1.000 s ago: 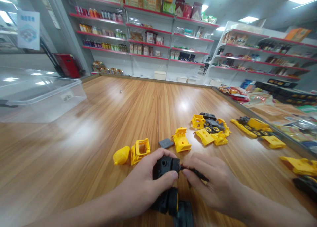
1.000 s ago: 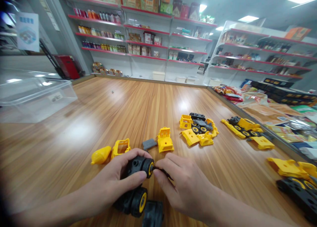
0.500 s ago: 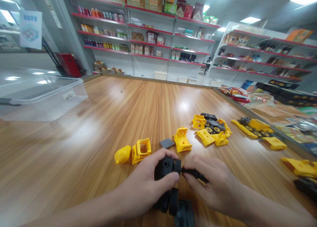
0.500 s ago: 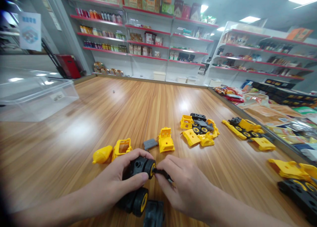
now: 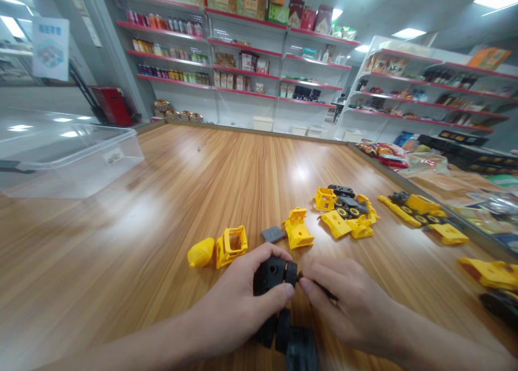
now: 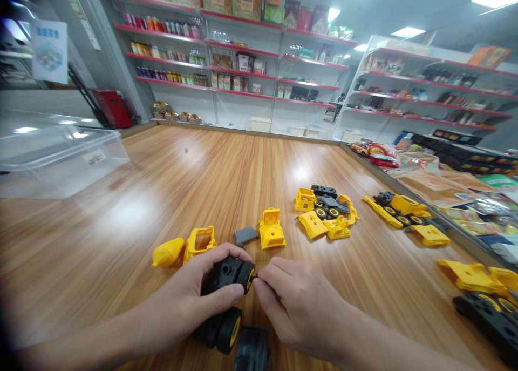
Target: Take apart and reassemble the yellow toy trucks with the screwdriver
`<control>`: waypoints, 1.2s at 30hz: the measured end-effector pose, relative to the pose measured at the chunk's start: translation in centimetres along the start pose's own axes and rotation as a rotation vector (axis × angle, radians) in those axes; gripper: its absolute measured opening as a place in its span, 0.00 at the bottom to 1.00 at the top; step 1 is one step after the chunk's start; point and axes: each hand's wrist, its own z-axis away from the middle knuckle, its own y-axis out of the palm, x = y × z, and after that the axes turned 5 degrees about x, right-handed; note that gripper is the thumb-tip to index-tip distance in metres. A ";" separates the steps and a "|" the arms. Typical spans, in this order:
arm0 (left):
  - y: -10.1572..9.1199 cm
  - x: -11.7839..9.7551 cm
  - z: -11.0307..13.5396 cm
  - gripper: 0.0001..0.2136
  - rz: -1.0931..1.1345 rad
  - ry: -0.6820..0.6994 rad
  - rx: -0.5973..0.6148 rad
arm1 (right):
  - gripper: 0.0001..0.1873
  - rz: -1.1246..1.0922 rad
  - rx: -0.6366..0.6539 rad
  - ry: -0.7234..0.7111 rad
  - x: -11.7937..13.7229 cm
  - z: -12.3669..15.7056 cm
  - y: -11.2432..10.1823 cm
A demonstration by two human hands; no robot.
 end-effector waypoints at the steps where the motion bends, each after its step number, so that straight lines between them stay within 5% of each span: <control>1: 0.0 0.0 0.0 0.11 -0.001 0.001 0.001 | 0.05 -0.020 -0.001 0.004 0.0 -0.1 0.0; 17: 0.1 0.0 -0.1 0.11 -0.035 0.007 0.010 | 0.06 -0.018 0.059 0.000 0.0 0.2 0.1; 28: 0.0 0.1 0.4 0.11 -0.346 0.220 -0.062 | 0.19 -0.551 0.155 0.375 0.6 -0.4 0.4; 31: 0.0 0.2 0.4 0.12 -0.299 0.201 -0.113 | 0.19 -0.644 0.152 0.403 0.5 -0.5 0.3; 36: -0.7 0.0 -0.2 0.20 0.114 0.093 -0.315 | 0.07 -0.294 -0.013 0.225 -1.2 -0.7 1.0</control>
